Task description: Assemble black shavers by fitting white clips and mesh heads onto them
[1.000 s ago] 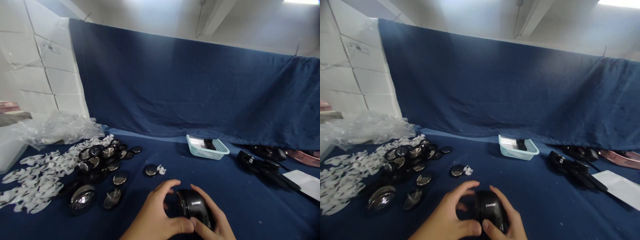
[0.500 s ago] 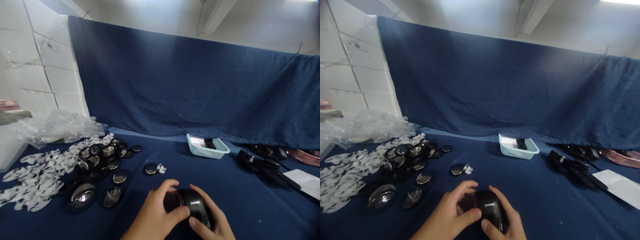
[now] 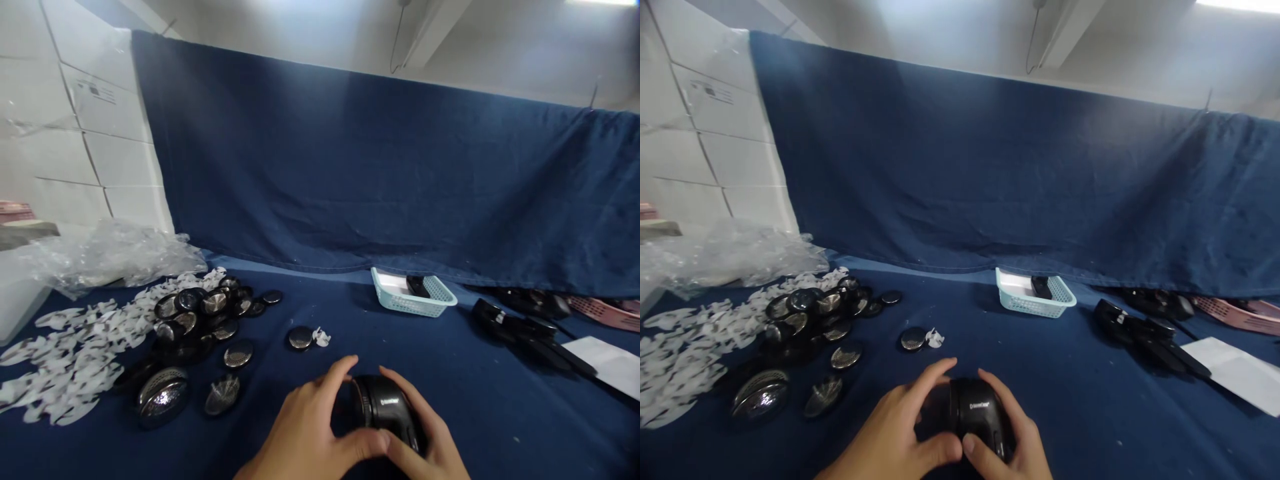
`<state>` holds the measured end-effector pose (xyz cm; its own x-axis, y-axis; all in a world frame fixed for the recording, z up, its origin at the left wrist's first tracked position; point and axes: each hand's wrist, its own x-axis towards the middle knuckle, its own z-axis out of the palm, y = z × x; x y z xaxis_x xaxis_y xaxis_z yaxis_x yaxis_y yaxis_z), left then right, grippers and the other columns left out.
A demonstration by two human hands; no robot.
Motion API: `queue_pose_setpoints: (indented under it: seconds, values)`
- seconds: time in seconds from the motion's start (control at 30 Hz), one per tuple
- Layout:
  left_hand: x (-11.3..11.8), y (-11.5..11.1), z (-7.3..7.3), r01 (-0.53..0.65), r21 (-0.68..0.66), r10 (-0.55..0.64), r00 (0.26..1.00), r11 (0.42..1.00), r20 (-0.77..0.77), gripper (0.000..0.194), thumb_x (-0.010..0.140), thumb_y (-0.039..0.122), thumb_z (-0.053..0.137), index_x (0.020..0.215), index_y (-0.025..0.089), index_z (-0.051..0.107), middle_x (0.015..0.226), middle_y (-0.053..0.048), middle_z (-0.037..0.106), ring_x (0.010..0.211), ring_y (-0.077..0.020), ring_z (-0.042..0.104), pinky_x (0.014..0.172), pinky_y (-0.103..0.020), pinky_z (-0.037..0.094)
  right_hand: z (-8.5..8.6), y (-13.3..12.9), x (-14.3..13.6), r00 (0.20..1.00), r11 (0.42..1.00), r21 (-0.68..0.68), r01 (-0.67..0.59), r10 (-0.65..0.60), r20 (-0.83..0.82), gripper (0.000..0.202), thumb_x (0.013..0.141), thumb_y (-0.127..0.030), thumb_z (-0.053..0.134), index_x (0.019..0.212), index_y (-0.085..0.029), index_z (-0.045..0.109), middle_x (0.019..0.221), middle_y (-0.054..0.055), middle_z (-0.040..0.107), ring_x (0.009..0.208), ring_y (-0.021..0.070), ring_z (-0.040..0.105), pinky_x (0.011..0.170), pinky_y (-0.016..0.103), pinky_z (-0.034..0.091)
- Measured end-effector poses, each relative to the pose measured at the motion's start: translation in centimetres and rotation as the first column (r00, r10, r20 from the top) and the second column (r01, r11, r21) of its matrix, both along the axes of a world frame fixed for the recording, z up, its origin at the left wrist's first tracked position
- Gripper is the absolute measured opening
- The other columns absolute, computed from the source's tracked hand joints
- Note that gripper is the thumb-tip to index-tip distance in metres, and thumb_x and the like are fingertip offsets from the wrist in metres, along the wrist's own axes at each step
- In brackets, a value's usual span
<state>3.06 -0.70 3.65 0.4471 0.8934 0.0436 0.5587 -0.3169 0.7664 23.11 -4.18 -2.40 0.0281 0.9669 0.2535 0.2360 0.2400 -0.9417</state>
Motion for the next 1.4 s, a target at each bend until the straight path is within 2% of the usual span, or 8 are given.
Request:
queue_pose_setpoints:
  seconds: [0.1, 0.23, 0.37, 0.53, 0.73, 1.03, 1.2, 1.4]
  values:
    - [0.1, -0.1, -0.4, 0.003, 0.008, -0.003, 1.000, 1.000, 0.010, 0.058, 0.079, 0.053, 0.064, 0.132, 0.034, 0.053, 0.107, -0.006, 0.072, 0.094, -0.0303, 0.066, 0.087, -0.046, 0.049, -0.1, 0.0, -0.1, 1.000, 1.000, 0.011, 0.008, -0.008, -0.020, 0.063, 0.073, -0.042, 0.074, 0.131, -0.027, 0.054, 0.125, 0.007, 0.068, 0.118, 0.0295, 0.061, 0.097, 0.036, 0.052]
    - [0.1, -0.1, -0.7, -0.042, 0.086, 0.035, 0.996, 0.995, 0.083, 0.102, 0.054, 0.050, 0.085, 0.143, 0.034, 0.038, 0.134, -0.008, 0.058, 0.107, -0.0325, 0.061, 0.094, -0.045, 0.046, -0.3, 0.1, -0.2, 0.997, 0.997, 0.022, 0.077, -0.077, -0.009, 0.063, 0.072, -0.045, 0.073, 0.130, -0.026, 0.056, 0.124, 0.008, 0.068, 0.116, 0.0311, 0.062, 0.091, 0.036, 0.055]
    - [0.1, 0.1, -0.4, -0.021, 0.016, 0.019, 0.997, 1.000, 0.076, 0.057, 0.079, 0.050, 0.065, 0.132, 0.032, 0.053, 0.108, -0.006, 0.071, 0.083, -0.0261, 0.066, 0.083, -0.043, 0.052, -0.2, 0.1, -0.3, 0.998, 0.999, 0.023, 0.039, -0.038, -0.043, 0.062, 0.072, -0.045, 0.073, 0.129, -0.027, 0.056, 0.118, 0.007, 0.071, 0.112, 0.0296, 0.064, 0.092, 0.035, 0.054]
    - [0.1, 0.0, -0.6, -0.028, 0.000, 0.028, 0.989, 1.000, 0.147, 0.094, 0.054, 0.040, 0.087, 0.138, 0.033, 0.044, 0.135, -0.008, 0.056, 0.112, -0.0311, 0.057, 0.099, -0.045, 0.044, 0.0, 0.1, -0.2, 0.997, 0.997, 0.008, 0.072, -0.072, -0.002, 0.062, 0.073, -0.047, 0.072, 0.129, -0.027, 0.056, 0.121, 0.007, 0.069, 0.111, 0.0293, 0.064, 0.093, 0.036, 0.053]
    - [0.8, 0.1, -2.0, 0.064, -0.185, 0.015, 0.919, 0.981, 0.394, 0.043, 0.083, 0.041, 0.063, 0.121, 0.022, 0.057, 0.110, -0.008, 0.069, 0.094, -0.0237, 0.067, 0.069, -0.030, 0.056, -0.4, 0.1, -0.2, 1.000, 1.000, 0.029, -0.010, 0.010, -0.017, 0.063, 0.074, -0.044, 0.073, 0.132, -0.028, 0.053, 0.114, 0.006, 0.072, 0.115, 0.0284, 0.063, 0.094, 0.035, 0.052]
    - [1.2, -0.4, -2.0, -0.091, -0.082, 0.115, 0.922, 0.992, 0.370, 0.050, 0.066, 0.019, 0.077, 0.114, 0.026, 0.064, 0.104, -0.003, 0.072, 0.097, -0.0237, 0.066, 0.091, -0.036, 0.051, -0.4, -0.3, 0.1, 1.000, 0.999, -0.042, -0.009, 0.011, 0.025, 0.066, 0.073, -0.042, 0.075, 0.133, -0.025, 0.053, 0.130, 0.009, 0.063, 0.124, 0.0319, 0.055, 0.100, 0.039, 0.049]
    - [1.2, -1.0, -1.8, -0.128, 0.038, 0.113, 0.956, 0.991, 0.271, 0.047, 0.071, 0.024, 0.072, 0.117, 0.027, 0.064, 0.112, -0.005, 0.070, 0.102, -0.0262, 0.064, 0.095, -0.041, 0.049, 0.3, -0.6, -1.0, 0.979, 0.993, -0.113, 0.029, -0.050, -0.196, 0.066, 0.070, -0.043, 0.078, 0.130, -0.026, 0.057, 0.128, 0.009, 0.065, 0.122, 0.0320, 0.057, 0.098, 0.039, 0.050]
    - [1.8, -0.7, -2.8, -0.108, 0.106, 0.055, 0.909, 0.988, 0.413, 0.051, 0.076, 0.041, 0.069, 0.122, 0.022, 0.059, 0.123, -0.011, 0.062, 0.111, -0.0286, 0.059, 0.091, -0.039, 0.050, 0.9, -1.1, -1.7, 0.903, 0.959, -0.250, -0.132, 0.012, -0.430, 0.057, 0.074, -0.053, 0.071, 0.123, -0.025, 0.064, 0.120, 0.009, 0.070, 0.114, 0.0342, 0.062, 0.095, 0.046, 0.052]
